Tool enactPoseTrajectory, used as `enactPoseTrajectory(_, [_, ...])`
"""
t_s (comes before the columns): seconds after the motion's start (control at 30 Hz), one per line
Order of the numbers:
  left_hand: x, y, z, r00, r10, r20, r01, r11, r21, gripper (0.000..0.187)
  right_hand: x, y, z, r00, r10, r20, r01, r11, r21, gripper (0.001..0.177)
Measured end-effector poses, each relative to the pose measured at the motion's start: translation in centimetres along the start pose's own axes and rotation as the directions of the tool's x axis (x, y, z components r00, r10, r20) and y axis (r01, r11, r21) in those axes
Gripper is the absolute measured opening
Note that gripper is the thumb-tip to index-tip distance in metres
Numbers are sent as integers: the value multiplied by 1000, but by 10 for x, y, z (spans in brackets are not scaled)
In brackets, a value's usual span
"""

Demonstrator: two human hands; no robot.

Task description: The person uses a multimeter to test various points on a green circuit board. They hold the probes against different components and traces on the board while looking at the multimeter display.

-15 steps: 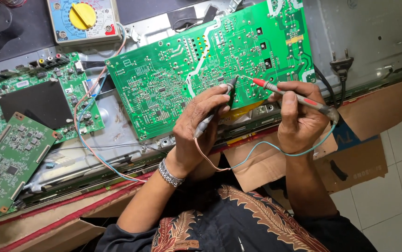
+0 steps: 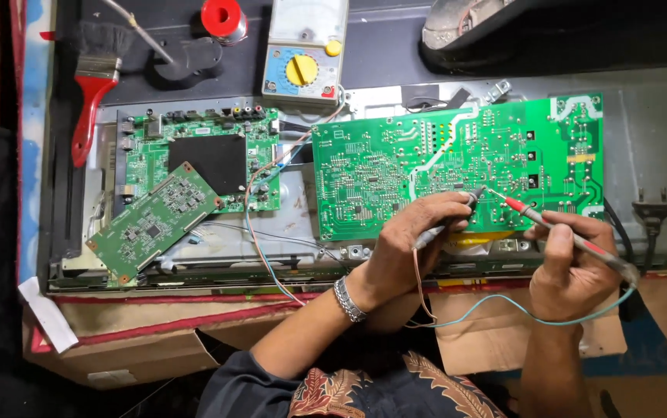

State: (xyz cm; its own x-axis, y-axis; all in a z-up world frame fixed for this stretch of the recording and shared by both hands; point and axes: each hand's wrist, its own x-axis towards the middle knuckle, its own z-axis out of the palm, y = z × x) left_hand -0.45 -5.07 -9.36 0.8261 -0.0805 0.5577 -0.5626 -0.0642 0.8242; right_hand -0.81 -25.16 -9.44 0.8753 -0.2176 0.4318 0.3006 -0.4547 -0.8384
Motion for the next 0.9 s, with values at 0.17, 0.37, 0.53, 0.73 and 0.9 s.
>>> enactPoseTrajectory(0.17, [2, 3, -2, 1000, 13, 4, -13, 1000, -4, 19, -1, 4, 0, 1000, 20, -9, -20, 1000, 11, 18])
enactPoseTrajectory(0.37, [1, 3, -2, 1000, 23, 11, -23, 1000, 6, 19, -3, 6, 2, 999, 16, -39, -16, 1000, 18, 18])
enactPoseTrajectory(0.53, [0, 0, -2, 999, 44, 5, -44, 999, 26, 19, -4, 13, 4, 998, -10, -61, 12, 1000, 28, 18])
enactPoseTrajectory(0.73, [4, 13, -10, 1000, 6, 27, -5, 1000, -15, 19, -8, 17, 6, 995, -10, -98, 9, 1000, -10, 23])
enactPoseTrajectory(0.9, [4, 10, -13, 996, -4, 85, 8, 998, -55, 24, -10, 18, 7, 990, 14, -139, -18, 1000, -22, 22])
